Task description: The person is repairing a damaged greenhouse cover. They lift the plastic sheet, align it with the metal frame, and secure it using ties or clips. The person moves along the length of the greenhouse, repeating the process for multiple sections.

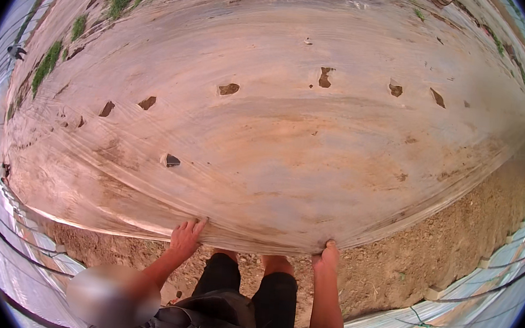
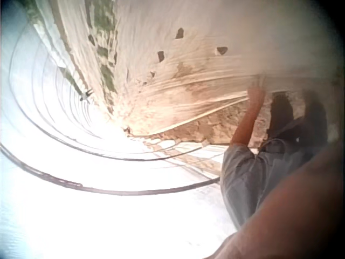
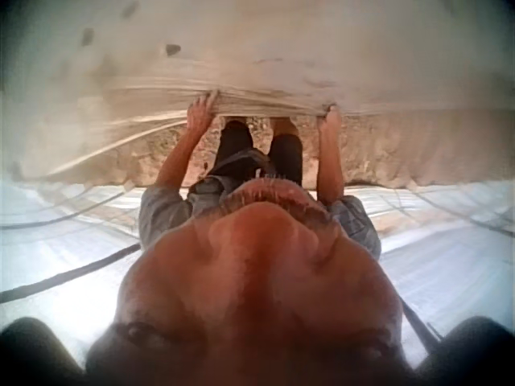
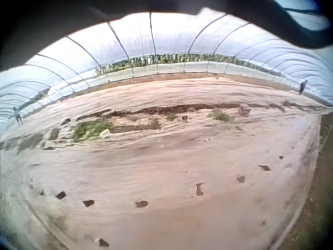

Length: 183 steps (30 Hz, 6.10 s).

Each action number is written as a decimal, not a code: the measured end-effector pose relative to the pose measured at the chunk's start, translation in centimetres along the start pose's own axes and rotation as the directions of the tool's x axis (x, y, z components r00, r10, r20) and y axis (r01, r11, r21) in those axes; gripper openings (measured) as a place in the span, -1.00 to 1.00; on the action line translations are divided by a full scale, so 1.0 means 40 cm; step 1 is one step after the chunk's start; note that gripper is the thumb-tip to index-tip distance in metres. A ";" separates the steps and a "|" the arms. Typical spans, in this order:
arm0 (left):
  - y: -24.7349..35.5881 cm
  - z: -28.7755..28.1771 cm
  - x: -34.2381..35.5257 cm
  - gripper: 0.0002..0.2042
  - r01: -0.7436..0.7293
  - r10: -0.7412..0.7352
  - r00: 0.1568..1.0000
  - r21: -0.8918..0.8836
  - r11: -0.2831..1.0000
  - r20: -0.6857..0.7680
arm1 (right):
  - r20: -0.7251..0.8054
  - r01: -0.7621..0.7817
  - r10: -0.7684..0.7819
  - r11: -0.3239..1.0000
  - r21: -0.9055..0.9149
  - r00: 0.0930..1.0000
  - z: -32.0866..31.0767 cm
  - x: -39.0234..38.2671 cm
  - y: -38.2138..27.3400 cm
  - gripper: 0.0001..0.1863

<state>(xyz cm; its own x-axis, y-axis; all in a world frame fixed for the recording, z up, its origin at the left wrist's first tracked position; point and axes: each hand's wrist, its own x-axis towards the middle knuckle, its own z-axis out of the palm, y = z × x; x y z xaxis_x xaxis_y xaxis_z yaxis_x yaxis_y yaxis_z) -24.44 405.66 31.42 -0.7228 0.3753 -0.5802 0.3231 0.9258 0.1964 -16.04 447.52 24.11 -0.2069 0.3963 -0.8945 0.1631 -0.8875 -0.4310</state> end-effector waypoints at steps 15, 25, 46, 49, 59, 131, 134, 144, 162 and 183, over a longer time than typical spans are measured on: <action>-0.011 0.262 0.037 -0.30 -0.041 0.082 0.966 -0.167 0.985 0.245 | -0.053 0.010 -0.014 0.997 -0.073 0.999 -0.170 0.069 0.052 -0.56; -0.026 0.226 0.031 -0.45 -0.060 0.132 0.915 -0.195 0.979 0.382 | -0.205 -0.055 0.021 0.985 -0.162 0.979 -0.174 0.116 0.094 -0.67; 0.138 0.303 0.506 -0.28 0.102 -0.067 0.944 -0.091 0.991 0.324 | -0.195 -0.080 0.058 0.991 -0.108 0.979 -0.236 0.202 0.137 -0.73; 0.133 0.308 0.497 -0.27 0.117 -0.073 0.915 -0.089 0.989 0.396 | -0.234 -0.111 0.074 0.983 -0.149 0.970 -0.198 0.178 0.150 -0.74; 0.145 0.384 0.525 -0.22 0.097 -0.045 0.870 -0.081 0.992 0.491 | -0.197 -0.132 0.117 0.989 -0.066 0.973 -0.279 0.228 0.192 -0.77; 0.646 0.808 0.666 -0.41 -0.113 0.314 0.602 -0.311 0.944 0.734 | -0.537 -0.474 -0.049 0.408 -0.780 0.842 -0.498 0.671 0.527 -0.41; 0.578 0.724 0.693 -0.53 -0.174 0.355 0.677 -0.328 0.928 0.645 | -0.516 -0.439 -0.009 0.513 -0.738 0.856 -0.305 0.592 0.449 -0.50; 0.585 0.609 0.701 -0.58 -0.156 0.422 0.494 -0.400 0.903 0.760 | -0.582 -0.372 -0.027 0.744 -0.554 0.813 -0.222 0.504 0.293 -0.51; 0.624 0.536 0.684 -0.63 -0.331 0.477 0.467 -0.353 0.875 0.745 | -0.272 -0.043 -0.041 0.954 -0.296 0.961 -0.317 0.394 0.392 -0.54; 0.564 0.487 0.705 -0.80 -0.337 0.380 0.837 -0.175 0.925 0.395 | -0.596 -0.340 -0.024 0.802 -0.491 0.803 -0.349 0.360 0.284 -0.52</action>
<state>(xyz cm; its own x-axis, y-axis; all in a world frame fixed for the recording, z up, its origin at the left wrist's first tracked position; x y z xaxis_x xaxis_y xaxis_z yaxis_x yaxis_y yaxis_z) -25.63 436.23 4.09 -0.2410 0.6478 -0.7227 0.4358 0.7376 0.5158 -3.70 446.41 4.68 0.4051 0.4797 -0.7783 0.6749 -0.7312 -0.0994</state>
